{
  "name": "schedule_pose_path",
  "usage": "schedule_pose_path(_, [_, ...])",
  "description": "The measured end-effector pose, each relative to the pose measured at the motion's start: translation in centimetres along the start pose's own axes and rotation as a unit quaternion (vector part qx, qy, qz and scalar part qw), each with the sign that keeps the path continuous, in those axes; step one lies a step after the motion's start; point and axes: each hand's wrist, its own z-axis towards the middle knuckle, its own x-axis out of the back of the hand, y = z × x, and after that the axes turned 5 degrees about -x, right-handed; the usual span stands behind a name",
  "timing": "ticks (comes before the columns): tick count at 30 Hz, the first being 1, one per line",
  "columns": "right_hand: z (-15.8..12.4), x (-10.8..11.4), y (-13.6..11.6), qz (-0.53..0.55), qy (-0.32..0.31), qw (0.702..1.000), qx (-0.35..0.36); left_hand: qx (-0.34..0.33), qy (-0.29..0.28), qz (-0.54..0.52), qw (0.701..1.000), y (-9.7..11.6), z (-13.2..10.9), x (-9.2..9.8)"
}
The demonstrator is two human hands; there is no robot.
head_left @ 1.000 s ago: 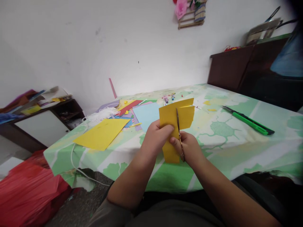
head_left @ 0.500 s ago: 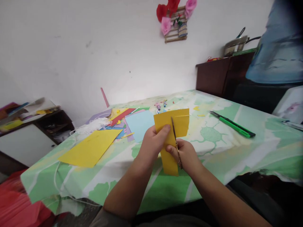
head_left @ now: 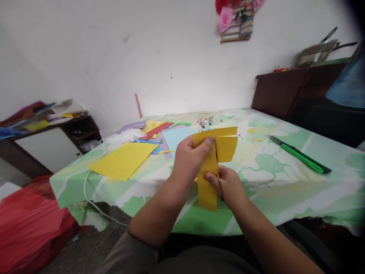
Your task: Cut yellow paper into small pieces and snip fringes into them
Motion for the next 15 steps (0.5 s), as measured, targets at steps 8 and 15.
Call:
schedule_pose_path(8, [-0.2,-0.8,-0.8,-0.048,0.005,0.999,0.024,-0.015,0.006,0.007,1.0,1.3,-0.5,1.3])
schedule_pose_path(15, [-2.5,1.6,2.3,-0.006,0.0,0.993,0.116,-0.032,0.041,-0.028,0.998,1.3,0.5,3.0])
